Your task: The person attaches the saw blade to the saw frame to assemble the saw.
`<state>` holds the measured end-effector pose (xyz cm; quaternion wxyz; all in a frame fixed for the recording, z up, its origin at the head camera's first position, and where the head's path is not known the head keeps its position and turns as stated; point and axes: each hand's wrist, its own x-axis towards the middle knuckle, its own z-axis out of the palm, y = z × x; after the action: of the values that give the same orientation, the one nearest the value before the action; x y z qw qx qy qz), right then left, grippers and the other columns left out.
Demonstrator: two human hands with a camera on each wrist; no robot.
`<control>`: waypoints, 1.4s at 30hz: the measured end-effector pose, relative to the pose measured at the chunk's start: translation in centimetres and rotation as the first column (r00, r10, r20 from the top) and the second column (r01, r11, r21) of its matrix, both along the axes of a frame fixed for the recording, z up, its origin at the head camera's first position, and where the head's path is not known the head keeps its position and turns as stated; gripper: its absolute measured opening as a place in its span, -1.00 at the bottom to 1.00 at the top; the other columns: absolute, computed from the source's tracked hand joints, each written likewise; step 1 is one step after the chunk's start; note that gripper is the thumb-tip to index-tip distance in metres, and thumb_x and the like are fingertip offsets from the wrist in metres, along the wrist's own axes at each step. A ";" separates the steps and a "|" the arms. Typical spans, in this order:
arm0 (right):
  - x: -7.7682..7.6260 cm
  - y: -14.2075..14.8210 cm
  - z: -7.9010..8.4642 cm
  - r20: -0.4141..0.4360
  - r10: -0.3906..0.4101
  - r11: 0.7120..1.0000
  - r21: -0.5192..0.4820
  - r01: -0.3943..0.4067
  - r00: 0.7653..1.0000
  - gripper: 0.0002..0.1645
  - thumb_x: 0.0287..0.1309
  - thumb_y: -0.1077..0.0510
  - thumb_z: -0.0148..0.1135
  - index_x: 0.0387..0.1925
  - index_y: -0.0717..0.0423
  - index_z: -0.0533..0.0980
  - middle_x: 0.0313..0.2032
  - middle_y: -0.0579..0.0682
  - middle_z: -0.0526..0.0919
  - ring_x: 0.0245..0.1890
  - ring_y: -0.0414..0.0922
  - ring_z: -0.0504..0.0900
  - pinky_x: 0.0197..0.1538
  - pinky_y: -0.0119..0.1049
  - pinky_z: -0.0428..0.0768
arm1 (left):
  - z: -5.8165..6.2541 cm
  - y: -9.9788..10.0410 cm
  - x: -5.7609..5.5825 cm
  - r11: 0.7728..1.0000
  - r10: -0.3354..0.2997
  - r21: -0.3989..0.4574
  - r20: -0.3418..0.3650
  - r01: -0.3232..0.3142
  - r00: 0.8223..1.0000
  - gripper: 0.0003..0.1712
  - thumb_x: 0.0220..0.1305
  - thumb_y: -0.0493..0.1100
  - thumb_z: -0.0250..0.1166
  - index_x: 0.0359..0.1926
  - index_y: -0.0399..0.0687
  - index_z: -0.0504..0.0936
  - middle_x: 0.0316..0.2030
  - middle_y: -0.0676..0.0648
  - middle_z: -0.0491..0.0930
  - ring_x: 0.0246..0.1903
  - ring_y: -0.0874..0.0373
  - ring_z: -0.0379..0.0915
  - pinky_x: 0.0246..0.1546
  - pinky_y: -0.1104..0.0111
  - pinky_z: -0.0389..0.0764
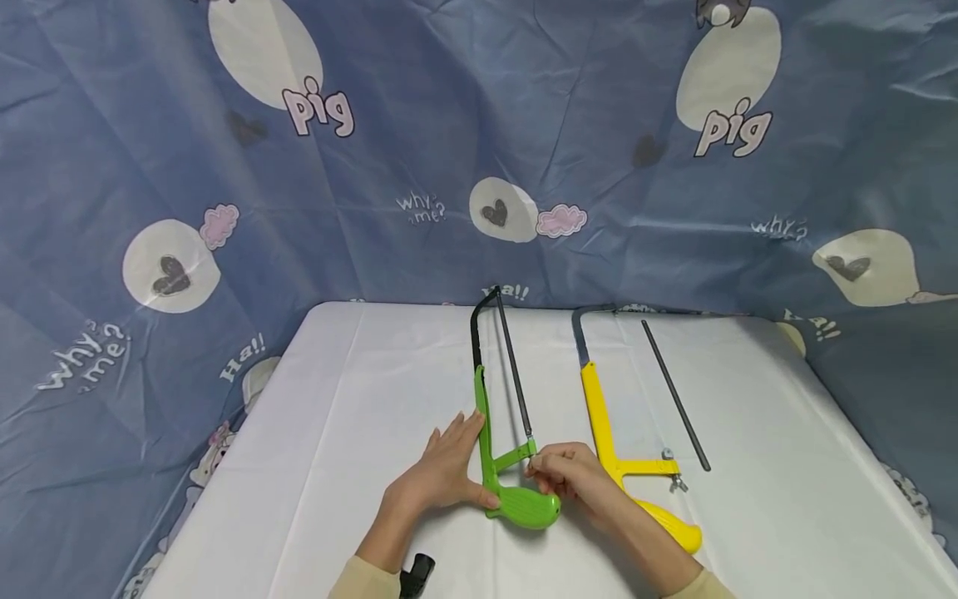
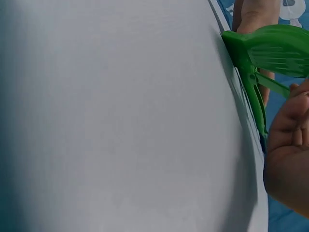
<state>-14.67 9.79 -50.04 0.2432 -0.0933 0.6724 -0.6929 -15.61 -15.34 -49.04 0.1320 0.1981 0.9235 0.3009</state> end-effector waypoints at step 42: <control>1.7 -0.4 1.4 -0.396 0.038 0.535 0.783 0.316 0.917 -0.56 0.05 0.03 0.28 -0.84 -0.09 0.37 -0.85 -0.23 0.24 -0.78 -0.25 0.18 -0.67 -0.39 0.09 | 0.2 1.4 0.0 0.995 0.004 -0.101 -0.044 -0.008 0.999 0.46 -0.23 0.40 0.55 0.56 -0.11 0.04 0.58 -0.16 -0.05 0.55 -0.28 -0.19 0.38 -0.40 -0.10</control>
<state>-12.99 9.37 -48.68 0.0710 -0.0389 0.9578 -0.2760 -15.63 -13.93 -48.81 0.1207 0.1948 0.9408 0.2497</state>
